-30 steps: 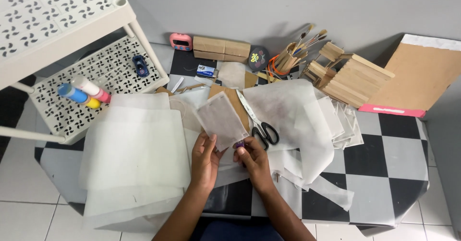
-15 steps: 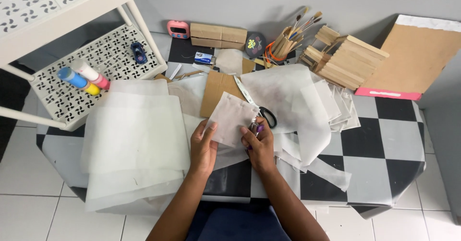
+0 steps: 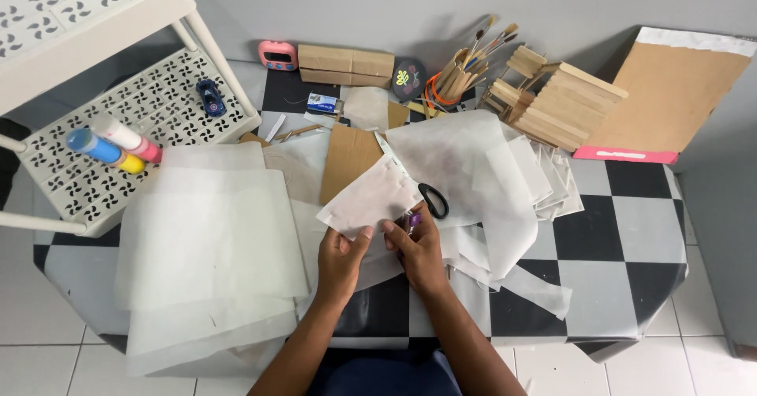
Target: Trimming white fabric or paper and cardboard pieces using scissors on a crafting table.
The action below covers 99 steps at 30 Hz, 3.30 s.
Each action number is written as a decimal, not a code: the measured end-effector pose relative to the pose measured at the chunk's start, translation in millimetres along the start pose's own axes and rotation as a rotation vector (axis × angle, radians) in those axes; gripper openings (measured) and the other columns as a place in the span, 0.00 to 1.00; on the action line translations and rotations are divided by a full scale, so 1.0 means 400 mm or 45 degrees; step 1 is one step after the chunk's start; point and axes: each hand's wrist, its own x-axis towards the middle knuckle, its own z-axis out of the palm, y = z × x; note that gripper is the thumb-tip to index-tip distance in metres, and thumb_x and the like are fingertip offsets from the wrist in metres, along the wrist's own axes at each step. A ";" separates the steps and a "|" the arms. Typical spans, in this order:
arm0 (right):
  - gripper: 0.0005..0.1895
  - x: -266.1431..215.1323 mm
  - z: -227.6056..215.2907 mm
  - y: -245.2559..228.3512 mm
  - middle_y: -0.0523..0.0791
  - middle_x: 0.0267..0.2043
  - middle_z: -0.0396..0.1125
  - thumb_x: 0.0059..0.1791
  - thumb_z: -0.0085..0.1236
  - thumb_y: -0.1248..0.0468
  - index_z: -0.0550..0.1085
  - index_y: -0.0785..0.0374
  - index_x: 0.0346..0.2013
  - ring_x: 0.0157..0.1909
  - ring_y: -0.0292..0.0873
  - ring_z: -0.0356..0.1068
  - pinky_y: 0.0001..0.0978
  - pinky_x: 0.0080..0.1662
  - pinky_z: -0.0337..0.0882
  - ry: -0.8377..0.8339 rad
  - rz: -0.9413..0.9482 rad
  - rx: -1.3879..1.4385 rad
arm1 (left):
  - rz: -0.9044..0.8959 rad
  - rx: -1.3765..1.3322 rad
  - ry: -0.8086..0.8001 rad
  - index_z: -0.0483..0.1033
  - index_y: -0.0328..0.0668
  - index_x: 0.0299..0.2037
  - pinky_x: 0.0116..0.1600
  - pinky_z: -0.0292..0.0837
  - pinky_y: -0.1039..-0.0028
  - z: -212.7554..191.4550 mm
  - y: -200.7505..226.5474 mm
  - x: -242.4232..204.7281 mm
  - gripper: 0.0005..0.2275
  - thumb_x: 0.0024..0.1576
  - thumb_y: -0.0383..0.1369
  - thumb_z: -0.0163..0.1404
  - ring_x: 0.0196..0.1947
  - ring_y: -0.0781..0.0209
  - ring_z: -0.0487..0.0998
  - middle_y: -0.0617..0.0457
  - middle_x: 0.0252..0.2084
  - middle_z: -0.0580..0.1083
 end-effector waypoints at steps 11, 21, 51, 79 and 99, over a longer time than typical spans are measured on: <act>0.20 0.009 -0.020 0.000 0.55 0.30 0.71 0.50 0.62 0.61 0.71 0.74 0.49 0.33 0.45 0.71 0.35 0.37 0.67 -0.263 0.055 -0.099 | 0.015 -0.087 0.053 0.66 0.34 0.61 0.54 0.77 0.68 -0.006 -0.024 0.024 0.19 0.61 0.27 0.53 0.44 0.66 0.78 0.51 0.44 0.73; 0.13 0.017 -0.041 0.019 0.58 0.29 0.75 0.51 0.60 0.66 0.73 0.74 0.45 0.35 0.49 0.75 0.37 0.38 0.70 -0.337 0.057 -0.155 | 0.021 -0.196 0.118 0.70 0.33 0.58 0.49 0.79 0.68 -0.012 -0.023 0.027 0.18 0.58 0.25 0.56 0.42 0.66 0.79 0.52 0.43 0.75; 0.19 0.014 -0.053 0.054 0.54 0.31 0.73 0.49 0.62 0.68 0.74 0.77 0.51 0.33 0.46 0.75 0.37 0.38 0.74 -0.280 0.029 -0.112 | 0.045 -0.250 0.138 0.70 0.30 0.60 0.52 0.78 0.62 -0.029 -0.119 0.028 0.20 0.57 0.25 0.56 0.49 0.61 0.77 0.45 0.50 0.76; 0.19 0.017 -0.058 0.060 0.54 0.31 0.73 0.50 0.61 0.67 0.74 0.77 0.52 0.33 0.45 0.74 0.37 0.37 0.75 -0.275 0.022 -0.089 | 0.049 -0.262 0.080 0.69 0.32 0.60 0.50 0.80 0.64 -0.016 -0.073 0.025 0.21 0.57 0.26 0.57 0.50 0.61 0.77 0.46 0.52 0.77; 0.19 0.012 -0.036 -0.006 0.46 0.24 0.73 0.51 0.59 0.51 0.74 0.66 0.36 0.27 0.36 0.73 0.25 0.31 0.69 -0.317 0.008 -0.473 | -0.280 0.056 0.011 0.83 0.34 0.32 0.36 0.79 0.74 0.010 0.107 0.034 0.08 0.45 0.29 0.67 0.27 0.62 0.81 0.49 0.26 0.81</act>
